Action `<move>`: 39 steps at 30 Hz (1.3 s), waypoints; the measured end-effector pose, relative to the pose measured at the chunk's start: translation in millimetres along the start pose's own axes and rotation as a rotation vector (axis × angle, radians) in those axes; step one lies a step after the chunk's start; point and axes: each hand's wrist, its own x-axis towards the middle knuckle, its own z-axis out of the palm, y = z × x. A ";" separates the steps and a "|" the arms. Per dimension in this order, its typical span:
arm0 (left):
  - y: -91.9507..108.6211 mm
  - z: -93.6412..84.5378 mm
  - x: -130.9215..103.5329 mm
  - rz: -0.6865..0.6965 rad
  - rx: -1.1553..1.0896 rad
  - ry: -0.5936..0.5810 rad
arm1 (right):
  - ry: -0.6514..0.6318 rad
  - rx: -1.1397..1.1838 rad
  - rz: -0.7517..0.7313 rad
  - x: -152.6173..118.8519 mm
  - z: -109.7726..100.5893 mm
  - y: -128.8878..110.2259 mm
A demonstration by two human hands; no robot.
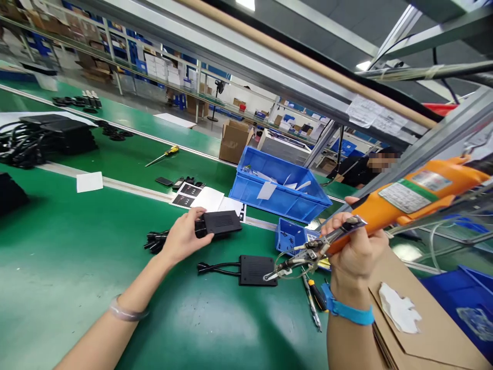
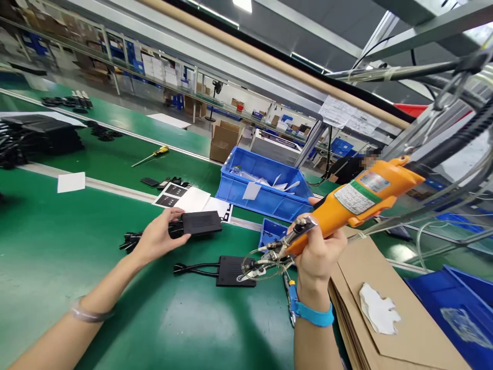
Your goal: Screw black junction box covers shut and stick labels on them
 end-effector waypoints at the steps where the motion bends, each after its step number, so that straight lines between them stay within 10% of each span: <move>1: -3.9 -4.2 1.9 -0.025 0.016 -0.007 | 0.010 -0.027 0.006 0.0 -2.8 4.8; 7: 20.1 17.9 -13.7 0.230 0.300 0.051 | 0.032 -0.079 0.052 -10.8 -11.7 32.2; 16: 58.4 80.9 -51.4 0.446 0.177 -0.488 | -0.023 -0.116 0.140 -31.7 -20.9 58.6; 39: 53.9 89.3 -50.7 0.393 0.186 -0.520 | 0.005 -0.191 0.034 -61.1 -35.4 71.5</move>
